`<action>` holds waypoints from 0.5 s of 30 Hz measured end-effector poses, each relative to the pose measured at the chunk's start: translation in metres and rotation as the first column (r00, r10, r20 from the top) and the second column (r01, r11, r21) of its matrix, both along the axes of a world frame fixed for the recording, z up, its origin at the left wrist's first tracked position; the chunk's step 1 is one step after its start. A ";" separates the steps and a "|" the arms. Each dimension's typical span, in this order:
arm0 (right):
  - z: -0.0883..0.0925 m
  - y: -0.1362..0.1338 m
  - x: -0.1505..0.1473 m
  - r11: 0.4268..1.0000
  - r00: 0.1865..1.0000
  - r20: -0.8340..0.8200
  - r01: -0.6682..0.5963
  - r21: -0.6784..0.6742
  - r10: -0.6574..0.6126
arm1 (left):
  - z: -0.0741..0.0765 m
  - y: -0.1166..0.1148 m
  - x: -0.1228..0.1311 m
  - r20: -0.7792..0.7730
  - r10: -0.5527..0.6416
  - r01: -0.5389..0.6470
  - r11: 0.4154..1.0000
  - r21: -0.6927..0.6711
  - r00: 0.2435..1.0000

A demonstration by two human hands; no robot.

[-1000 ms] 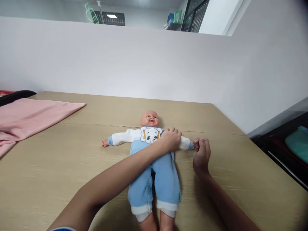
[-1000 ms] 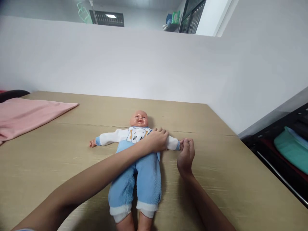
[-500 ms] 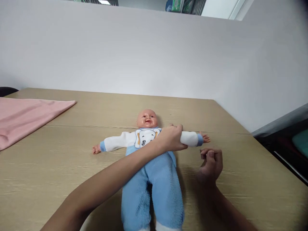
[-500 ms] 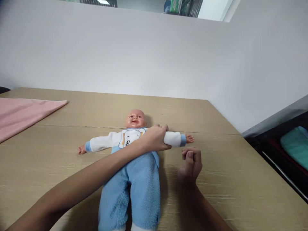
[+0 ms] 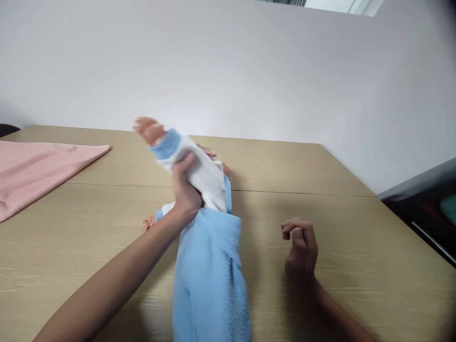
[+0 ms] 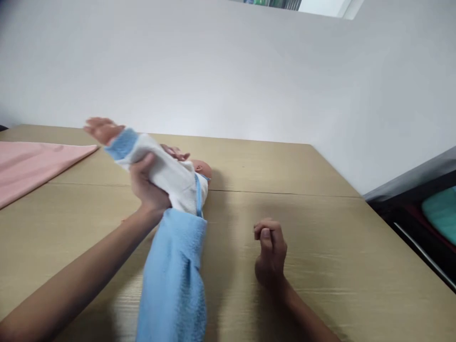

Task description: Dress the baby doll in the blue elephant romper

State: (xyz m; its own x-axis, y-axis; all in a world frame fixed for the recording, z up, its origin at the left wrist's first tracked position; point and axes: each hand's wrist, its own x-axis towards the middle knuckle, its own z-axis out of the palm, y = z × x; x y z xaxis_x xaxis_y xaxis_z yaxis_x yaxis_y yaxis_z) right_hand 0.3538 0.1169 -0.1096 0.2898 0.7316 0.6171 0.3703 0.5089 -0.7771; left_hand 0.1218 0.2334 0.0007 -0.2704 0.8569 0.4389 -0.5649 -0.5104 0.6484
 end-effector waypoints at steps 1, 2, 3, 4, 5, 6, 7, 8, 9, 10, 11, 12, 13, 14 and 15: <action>0.001 -0.002 -0.003 0.999 0.999 0.017 -0.033 -0.035 0.033 | 0.001 0.002 -0.010 0.073 0.027 -0.030 0.999 0.040 0.997; 0.002 -0.003 -0.007 0.995 0.997 0.038 -0.067 -0.068 0.070 | 0.002 0.004 -0.020 0.129 0.051 -0.059 0.996 0.063 0.990; 0.003 -0.005 -0.011 0.990 0.992 0.062 -0.104 -0.100 0.110 | 0.001 0.005 -0.030 0.157 0.074 -0.085 0.994 0.065 0.985; 0.006 -0.006 -0.015 0.981 0.984 0.089 -0.141 -0.131 0.153 | -0.001 0.007 -0.039 0.150 0.091 -0.099 0.994 0.050 0.984; 0.009 -0.008 -0.020 0.971 0.973 0.118 -0.177 -0.158 0.197 | -0.004 0.008 -0.048 0.135 0.103 -0.108 0.994 0.034 0.985; 0.012 -0.008 -0.026 0.960 0.960 0.142 -0.213 -0.179 0.239 | -0.009 0.009 -0.057 0.118 0.113 -0.117 0.993 0.024 0.987; 0.017 -0.009 -0.032 0.949 0.947 0.162 -0.246 -0.197 0.279 | -0.014 0.010 -0.064 0.107 0.122 -0.125 0.992 0.022 0.987; 0.021 -0.009 -0.039 0.937 0.933 0.175 -0.276 -0.213 0.314 | -0.020 0.010 -0.070 0.106 0.126 -0.129 0.991 0.023 0.986; 0.027 -0.010 -0.047 0.926 0.920 0.184 -0.302 -0.227 0.346 | -0.026 0.010 -0.074 0.109 0.125 -0.128 0.992 0.022 0.986; 0.032 -0.010 -0.056 0.914 0.908 0.188 -0.327 -0.239 0.374 | -0.032 0.009 -0.078 0.116 0.126 -0.128 0.992 0.017 0.985; 0.037 -0.010 -0.064 0.900 0.895 0.188 -0.352 -0.256 0.404 | -0.037 0.008 -0.080 0.130 0.133 -0.136 0.991 0.009 0.982; 0.042 -0.010 -0.073 0.885 0.881 0.188 -0.378 -0.273 0.434 | -0.041 0.006 -0.082 0.143 0.144 -0.146 0.989 0.000 0.979; 0.047 -0.010 -0.082 0.867 0.865 0.189 -0.402 -0.293 0.465 | -0.045 0.004 -0.083 0.154 0.158 -0.158 0.987 -0.012 0.975; 0.051 -0.010 -0.090 0.851 0.850 0.190 -0.424 -0.310 0.492 | -0.047 0.000 -0.084 0.158 0.172 -0.169 0.985 -0.029 0.972; 0.054 -0.009 -0.097 0.838 0.838 0.188 -0.439 -0.324 0.512 | -0.050 -0.003 -0.084 0.155 0.183 -0.175 0.982 -0.065 0.971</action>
State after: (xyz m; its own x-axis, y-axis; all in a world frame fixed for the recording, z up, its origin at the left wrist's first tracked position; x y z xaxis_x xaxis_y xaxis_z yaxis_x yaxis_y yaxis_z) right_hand 0.2570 0.1081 -0.0559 -0.2782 0.8780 0.3895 0.3381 0.4690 -0.8159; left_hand 0.0373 0.2301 -0.0494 -0.4843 0.8080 0.3355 -0.5652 -0.5817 0.5850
